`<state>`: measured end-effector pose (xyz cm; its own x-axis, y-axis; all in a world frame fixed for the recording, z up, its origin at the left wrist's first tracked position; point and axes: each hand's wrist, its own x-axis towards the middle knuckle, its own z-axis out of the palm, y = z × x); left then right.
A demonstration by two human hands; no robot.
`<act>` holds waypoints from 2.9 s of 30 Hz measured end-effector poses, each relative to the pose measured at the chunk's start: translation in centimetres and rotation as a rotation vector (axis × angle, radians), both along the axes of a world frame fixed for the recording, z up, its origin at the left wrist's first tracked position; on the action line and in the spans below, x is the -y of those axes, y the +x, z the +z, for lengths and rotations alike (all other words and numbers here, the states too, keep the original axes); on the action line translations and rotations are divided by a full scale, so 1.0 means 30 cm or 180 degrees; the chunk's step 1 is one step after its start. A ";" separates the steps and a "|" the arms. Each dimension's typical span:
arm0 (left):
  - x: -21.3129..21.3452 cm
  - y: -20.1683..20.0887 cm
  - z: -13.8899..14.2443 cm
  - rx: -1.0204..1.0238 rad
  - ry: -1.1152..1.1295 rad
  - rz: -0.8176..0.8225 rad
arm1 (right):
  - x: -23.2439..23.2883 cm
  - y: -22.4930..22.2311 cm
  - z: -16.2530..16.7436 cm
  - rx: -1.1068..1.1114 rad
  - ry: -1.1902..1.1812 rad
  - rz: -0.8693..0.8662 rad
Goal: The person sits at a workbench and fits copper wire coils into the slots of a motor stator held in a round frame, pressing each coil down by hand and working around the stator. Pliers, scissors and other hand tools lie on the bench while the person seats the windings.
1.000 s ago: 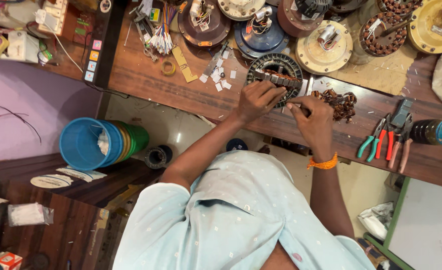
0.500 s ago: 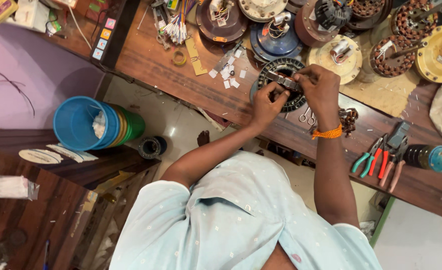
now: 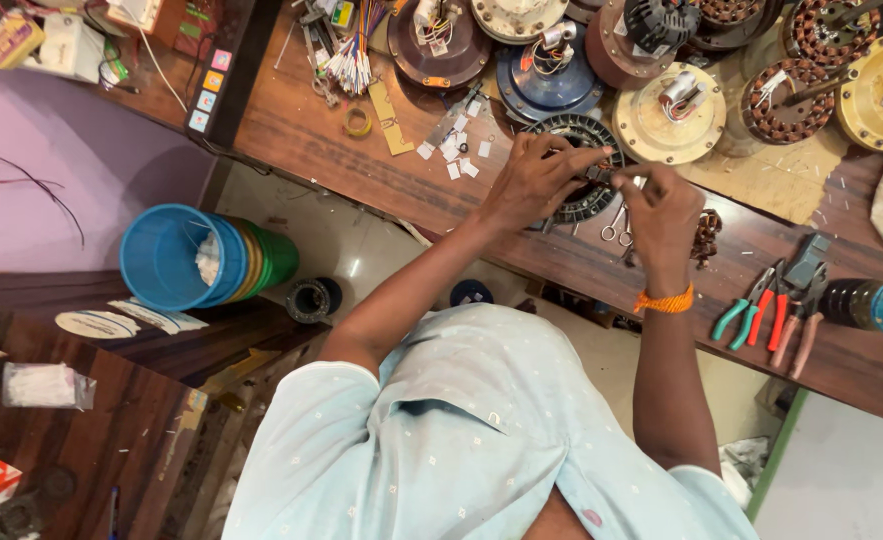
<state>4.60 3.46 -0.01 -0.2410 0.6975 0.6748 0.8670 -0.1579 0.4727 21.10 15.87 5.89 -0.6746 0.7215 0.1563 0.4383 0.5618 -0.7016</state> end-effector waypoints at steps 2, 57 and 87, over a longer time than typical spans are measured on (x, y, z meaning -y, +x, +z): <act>-0.005 -0.024 -0.001 0.0026 -0.0176 -0.0199 | 0.042 0.009 -0.004 -0.0007 0.0231 0.0126; -0.010 -0.026 -0.022 -0.0031 -0.0150 -0.0155 | 0.079 0.016 -0.041 -0.0417 0.0152 0.0176; -0.016 0.144 -0.078 0.2056 0.0469 0.0405 | 0.030 -0.091 0.101 0.0201 -0.0070 0.0295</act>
